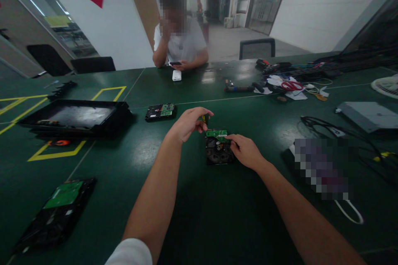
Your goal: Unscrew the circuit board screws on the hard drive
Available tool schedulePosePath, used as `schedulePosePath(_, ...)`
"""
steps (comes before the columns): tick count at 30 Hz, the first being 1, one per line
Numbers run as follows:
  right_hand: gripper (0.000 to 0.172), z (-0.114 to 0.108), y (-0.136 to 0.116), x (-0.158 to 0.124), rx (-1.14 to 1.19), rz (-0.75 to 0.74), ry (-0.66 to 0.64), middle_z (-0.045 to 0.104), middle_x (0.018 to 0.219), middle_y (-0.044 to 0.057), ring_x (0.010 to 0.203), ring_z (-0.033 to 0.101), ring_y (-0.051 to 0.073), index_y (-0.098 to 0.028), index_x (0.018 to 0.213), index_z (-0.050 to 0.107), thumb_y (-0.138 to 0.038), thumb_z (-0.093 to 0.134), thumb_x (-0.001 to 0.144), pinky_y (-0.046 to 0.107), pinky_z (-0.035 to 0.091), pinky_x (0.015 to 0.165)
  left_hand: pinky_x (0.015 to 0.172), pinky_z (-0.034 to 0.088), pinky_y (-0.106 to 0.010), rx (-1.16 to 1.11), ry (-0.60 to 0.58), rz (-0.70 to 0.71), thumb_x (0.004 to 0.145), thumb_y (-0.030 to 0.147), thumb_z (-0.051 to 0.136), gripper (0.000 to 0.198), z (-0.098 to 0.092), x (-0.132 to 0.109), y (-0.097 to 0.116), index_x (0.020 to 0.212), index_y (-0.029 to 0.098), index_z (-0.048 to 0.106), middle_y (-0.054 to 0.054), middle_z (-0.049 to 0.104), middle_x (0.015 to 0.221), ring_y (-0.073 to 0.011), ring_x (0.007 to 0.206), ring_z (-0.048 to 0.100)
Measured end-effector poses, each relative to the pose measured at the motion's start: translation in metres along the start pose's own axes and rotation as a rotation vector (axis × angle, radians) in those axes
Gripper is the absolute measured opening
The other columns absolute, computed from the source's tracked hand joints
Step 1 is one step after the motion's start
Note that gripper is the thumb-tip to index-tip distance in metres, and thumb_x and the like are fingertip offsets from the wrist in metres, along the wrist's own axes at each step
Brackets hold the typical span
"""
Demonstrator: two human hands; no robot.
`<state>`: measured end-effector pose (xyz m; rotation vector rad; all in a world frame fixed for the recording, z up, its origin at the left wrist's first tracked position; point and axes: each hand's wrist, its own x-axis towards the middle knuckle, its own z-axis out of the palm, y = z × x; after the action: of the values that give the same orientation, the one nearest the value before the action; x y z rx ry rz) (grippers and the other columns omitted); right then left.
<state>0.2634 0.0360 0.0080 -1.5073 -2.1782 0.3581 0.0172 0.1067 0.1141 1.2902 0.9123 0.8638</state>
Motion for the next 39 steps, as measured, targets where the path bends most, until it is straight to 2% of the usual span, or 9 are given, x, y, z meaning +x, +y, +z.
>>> schedulePosePath(5, 0.035, 0.000, 0.000, 0.000, 0.009, 0.013, 0.000, 0.069, 0.108, 0.007, 0.090, 0.064, 0.019, -0.023, 0.128, 0.064, -0.017, 0.046, 0.099, 0.032, 0.048, 0.083, 0.045, 0.042, -0.023, 0.007, 0.083, -0.004, 0.086, 0.042, 0.061, 0.031, -0.004, 0.002, -0.002, 0.103, 0.017, 0.069, -0.011, 0.071, 0.104, -0.0121, 0.057, 0.064)
schedulePosePath(13, 0.034, -0.001, -0.001, 0.000, 0.000, 0.011, -0.007, 0.069, 0.108, 0.007, 0.092, 0.064, 0.020, -0.023, 0.128, 0.063, -0.018, 0.045, 0.100, 0.033, 0.047, 0.085, 0.053, 0.051, -0.026, -0.052, 0.030, -0.038, 0.086, 0.040, 0.059, 0.026, -0.008, 0.005, -0.005, 0.098, 0.017, 0.062, -0.011, 0.074, 0.099, -0.0147, 0.060, 0.067)
schedulePosePath(22, 0.034, -0.001, -0.001, 0.000, 0.009, 0.011, -0.011, 0.069, 0.107, 0.007, 0.093, 0.064, 0.019, -0.022, 0.129, 0.063, -0.017, 0.046, 0.099, 0.032, 0.047, 0.086, 0.047, 0.045, -0.022, 0.012, 0.011, 0.005, 0.086, 0.041, 0.059, 0.029, -0.008, 0.002, -0.004, 0.098, 0.017, 0.070, -0.009, 0.069, 0.102, -0.0109, 0.058, 0.063)
schedulePosePath(27, 0.036, -0.001, -0.003, 0.001, 0.006, 0.007, -0.011, 0.069, 0.108, 0.007, 0.092, 0.063, 0.019, -0.022, 0.129, 0.064, -0.016, 0.048, 0.098, 0.031, 0.046, 0.084, 0.047, 0.046, -0.024, -0.024, -0.024, -0.039, 0.086, 0.042, 0.059, 0.031, 0.000, 0.002, -0.004, 0.104, 0.017, 0.064, -0.010, 0.072, 0.101, -0.0136, 0.057, 0.065)
schedulePosePath(31, 0.036, -0.001, -0.003, 0.000, 0.006, 0.002, -0.004, 0.068, 0.107, 0.007, 0.090, 0.063, 0.019, -0.023, 0.128, 0.064, -0.016, 0.048, 0.097, 0.031, 0.046, 0.084, 0.052, 0.050, -0.027, -0.069, -0.046, -0.069, 0.086, 0.041, 0.060, 0.028, 0.004, 0.003, -0.005, 0.100, 0.017, 0.060, -0.011, 0.073, 0.098, -0.0169, 0.061, 0.068)
schedulePosePath(39, 0.034, -0.002, -0.002, 0.000, -0.002, -0.001, -0.003, 0.069, 0.108, 0.007, 0.090, 0.064, 0.019, -0.022, 0.128, 0.064, -0.017, 0.047, 0.098, 0.031, 0.047, 0.083, 0.049, 0.044, -0.022, 0.002, 0.041, -0.051, 0.086, 0.039, 0.055, 0.032, -0.008, 0.002, -0.001, 0.096, 0.013, 0.072, -0.011, 0.069, 0.098, -0.0112, 0.062, 0.061)
